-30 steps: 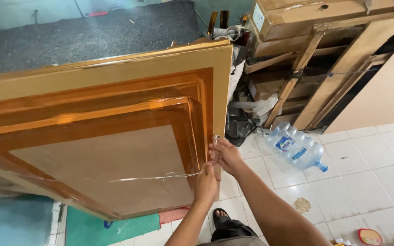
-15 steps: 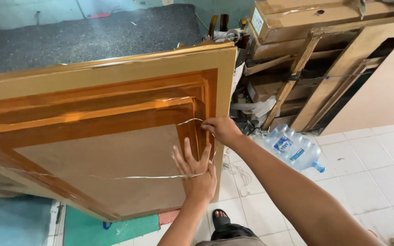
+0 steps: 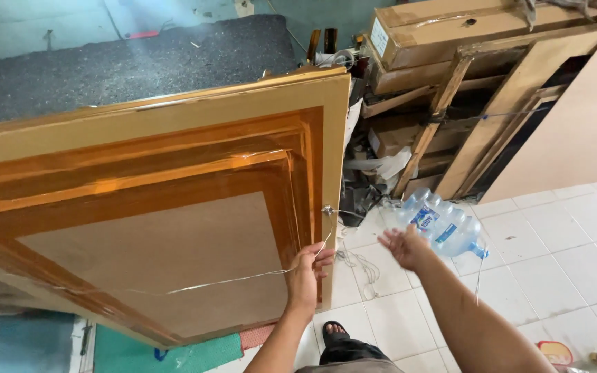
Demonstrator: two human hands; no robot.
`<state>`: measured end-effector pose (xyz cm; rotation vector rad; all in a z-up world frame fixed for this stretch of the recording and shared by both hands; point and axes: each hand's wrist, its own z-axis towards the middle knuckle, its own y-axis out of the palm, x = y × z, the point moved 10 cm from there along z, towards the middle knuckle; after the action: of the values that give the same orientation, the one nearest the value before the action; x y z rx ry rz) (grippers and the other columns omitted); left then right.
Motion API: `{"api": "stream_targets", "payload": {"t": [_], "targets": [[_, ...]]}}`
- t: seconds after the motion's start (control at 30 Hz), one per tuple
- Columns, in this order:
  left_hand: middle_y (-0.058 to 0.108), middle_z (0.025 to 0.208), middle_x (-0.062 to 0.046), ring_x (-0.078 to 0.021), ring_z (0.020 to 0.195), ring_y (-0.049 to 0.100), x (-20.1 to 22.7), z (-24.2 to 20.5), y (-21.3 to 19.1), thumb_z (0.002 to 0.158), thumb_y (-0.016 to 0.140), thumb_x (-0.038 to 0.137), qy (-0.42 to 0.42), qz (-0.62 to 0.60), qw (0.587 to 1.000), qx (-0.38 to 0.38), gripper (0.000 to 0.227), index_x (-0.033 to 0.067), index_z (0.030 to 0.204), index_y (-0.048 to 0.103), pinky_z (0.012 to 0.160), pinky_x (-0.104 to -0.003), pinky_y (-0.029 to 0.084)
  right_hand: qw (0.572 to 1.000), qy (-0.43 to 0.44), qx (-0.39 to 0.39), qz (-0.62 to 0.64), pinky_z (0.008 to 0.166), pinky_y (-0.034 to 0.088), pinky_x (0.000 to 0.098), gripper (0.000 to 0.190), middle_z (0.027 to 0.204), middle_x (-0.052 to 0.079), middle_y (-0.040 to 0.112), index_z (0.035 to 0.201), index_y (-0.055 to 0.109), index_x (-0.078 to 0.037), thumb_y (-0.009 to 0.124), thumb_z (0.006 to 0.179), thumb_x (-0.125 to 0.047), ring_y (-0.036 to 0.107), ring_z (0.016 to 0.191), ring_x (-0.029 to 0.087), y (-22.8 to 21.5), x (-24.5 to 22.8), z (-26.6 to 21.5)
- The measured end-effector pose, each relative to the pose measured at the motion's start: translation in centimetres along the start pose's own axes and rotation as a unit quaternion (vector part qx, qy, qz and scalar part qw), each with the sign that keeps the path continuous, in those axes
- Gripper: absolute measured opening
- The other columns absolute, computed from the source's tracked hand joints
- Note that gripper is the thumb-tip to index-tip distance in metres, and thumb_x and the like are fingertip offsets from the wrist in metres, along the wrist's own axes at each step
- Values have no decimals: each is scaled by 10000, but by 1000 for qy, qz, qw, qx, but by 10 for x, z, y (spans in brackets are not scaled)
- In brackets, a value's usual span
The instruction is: The person is attaching a hanging wire to the back of a picture frame by threading it through eyelets and twisting it to set the tension.
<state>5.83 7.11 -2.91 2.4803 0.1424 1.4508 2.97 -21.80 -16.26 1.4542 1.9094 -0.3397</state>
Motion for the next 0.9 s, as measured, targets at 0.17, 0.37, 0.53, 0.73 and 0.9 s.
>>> {"api": "stream_targets", "payload": {"t": [0.17, 0.37, 0.53, 0.73, 0.9], "targets": [[677, 908, -56, -107, 772, 546, -16, 4, 3, 769, 409, 219, -16, -9, 1000, 14, 247, 145, 918, 593, 640, -235, 412, 919, 335, -198, 63, 266, 166, 112, 555, 610, -35, 534, 755, 468, -178, 238, 853, -673, 529, 481, 94, 0, 163, -22], [550, 929, 9, -90, 840, 502, -11, -3, 4, 779, 490, 398, 1, -33, 998, 60, 290, 156, 926, 555, 701, -247, 405, 912, 310, -220, -152, 441, 283, 310, 576, 592, 40, 423, 759, 467, -100, 236, 852, -618, 326, 433, 180, 14, 187, -142], [438, 1292, -4, -151, 1163, 444, 9, 9, 12, 801, 383, 375, -16, -3, 998, 61, 471, 200, 1234, 443, 891, -326, 392, 898, 295, -325, -17, 358, 145, 211, 722, 533, -33, 272, 621, 413, -130, 138, 791, -776, 199, 416, 90, 46, 154, -167], [458, 939, -36, -189, 799, 417, -73, 57, 21, 791, 232, 650, -143, 68, 986, 50, 564, 159, 968, 447, 605, -340, 288, 924, -50, -369, -89, 500, 357, 217, 293, 722, 44, 524, 1078, 523, -87, 384, 887, -261, 469, 603, 131, 122, 16, -196], [592, 640, -185, -325, 614, 609, 5, 20, 31, 911, 400, 284, 214, 339, 913, 76, 344, 37, 808, 617, 432, -353, 473, 792, -361, -160, -466, 703, 487, 218, 189, 835, -106, 664, 877, 651, -301, 521, 778, -205, 626, 831, 94, 144, -30, -120]]}}
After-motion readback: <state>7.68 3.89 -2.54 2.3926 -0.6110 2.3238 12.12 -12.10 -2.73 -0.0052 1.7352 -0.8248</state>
